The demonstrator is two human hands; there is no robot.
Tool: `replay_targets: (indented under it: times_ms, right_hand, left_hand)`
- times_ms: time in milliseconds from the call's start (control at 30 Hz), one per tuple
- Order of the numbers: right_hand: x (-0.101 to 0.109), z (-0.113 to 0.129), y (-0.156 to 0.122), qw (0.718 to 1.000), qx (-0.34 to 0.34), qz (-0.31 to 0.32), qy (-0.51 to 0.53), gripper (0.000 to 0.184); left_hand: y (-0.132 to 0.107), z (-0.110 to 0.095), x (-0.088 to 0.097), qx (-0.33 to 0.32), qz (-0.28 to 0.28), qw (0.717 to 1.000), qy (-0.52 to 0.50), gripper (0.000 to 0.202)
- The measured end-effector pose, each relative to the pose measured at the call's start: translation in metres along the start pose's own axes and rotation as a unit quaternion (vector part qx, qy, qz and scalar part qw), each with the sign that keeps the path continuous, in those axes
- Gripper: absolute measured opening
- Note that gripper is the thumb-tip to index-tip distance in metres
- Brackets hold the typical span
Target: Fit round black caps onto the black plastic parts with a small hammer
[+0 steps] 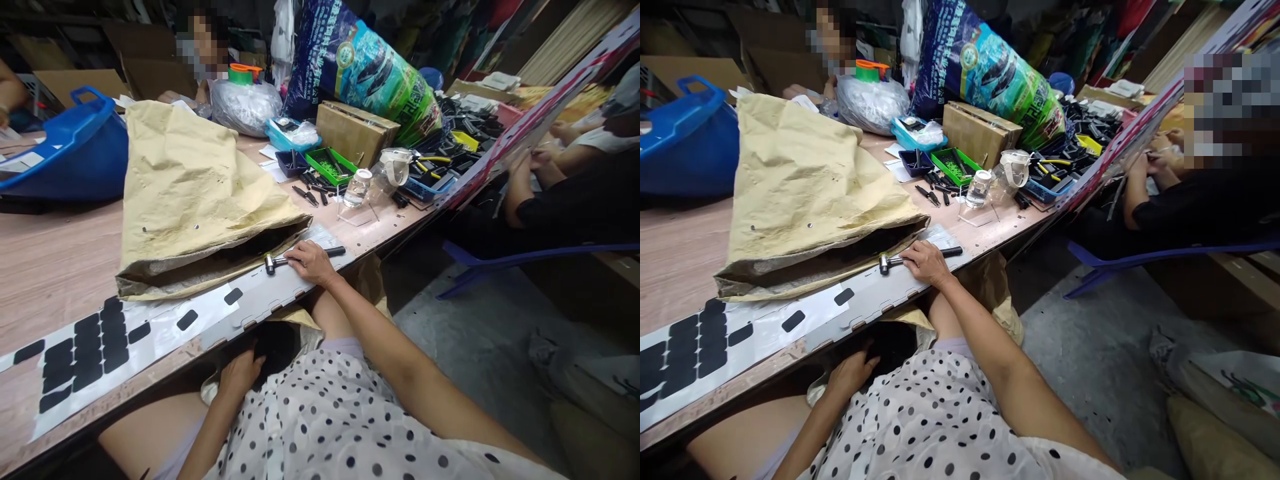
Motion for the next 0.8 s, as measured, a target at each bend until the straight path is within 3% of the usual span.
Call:
replay_targets:
  times_ms: [100, 167, 200, 233, 300, 367, 433, 600, 700, 800]
  right_hand:
    - [0.001, 0.001, -0.001, 1.000, 0.001, -0.003, 0.001, 0.020]
    - [0.002, 0.001, -0.002, 1.000, 0.003, -0.006, 0.005, 0.020]
    - [0.002, 0.000, -0.003, 1.000, 0.004, -0.007, 0.006, 0.020]
    - [0.002, 0.000, -0.003, 1.000, 0.005, -0.008, 0.007, 0.020]
    - [0.002, -0.001, -0.003, 1.000, 0.005, -0.010, 0.008, 0.019]
    - [0.002, -0.001, -0.003, 1.000, 0.004, -0.010, 0.010, 0.019]
    - [0.000, -0.001, -0.003, 1.000, 0.007, -0.006, 0.012, 0.019]
    - [-0.001, 0.000, -0.002, 1.000, 0.006, -0.005, 0.016, 0.019]
    - [0.000, 0.000, -0.002, 1.000, 0.002, -0.006, 0.018, 0.019]
    - [0.001, 0.001, -0.002, 1.000, -0.002, -0.003, 0.019, 0.020]
  left_hand:
    - [-0.002, -0.018, 0.001, -0.012, 0.153, 0.985, -0.076, 0.027]
    - [0.001, -0.048, 0.023, -0.055, 0.225, 0.958, -0.168, 0.037]
    - [0.008, -0.059, 0.038, -0.064, 0.235, 0.948, -0.207, 0.042]
    - [0.019, -0.068, 0.054, -0.072, 0.224, 0.945, -0.227, 0.044]
    - [0.052, -0.070, 0.091, -0.060, 0.114, 0.970, -0.208, 0.041]
    - [0.088, -0.056, 0.122, -0.009, -0.029, 0.992, -0.123, 0.036]
    - [0.118, -0.039, 0.134, 0.057, -0.103, 0.993, -0.015, 0.034]
    - [0.157, -0.013, 0.124, 0.159, -0.080, 0.976, 0.125, 0.029]
    - [0.153, -0.009, 0.125, 0.172, -0.075, 0.971, 0.150, 0.027]
    - [0.132, -0.010, 0.135, 0.130, -0.128, 0.972, 0.147, 0.026]
Point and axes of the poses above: each hand's wrist, its own y-axis towards the middle knuckle, its own x-axis out of the back of the hand, z = x × y, the point moved 7 cm from there along y, towards the middle knuckle, and after that the axes turned 9 degrees about y, right-handed, at the moved point
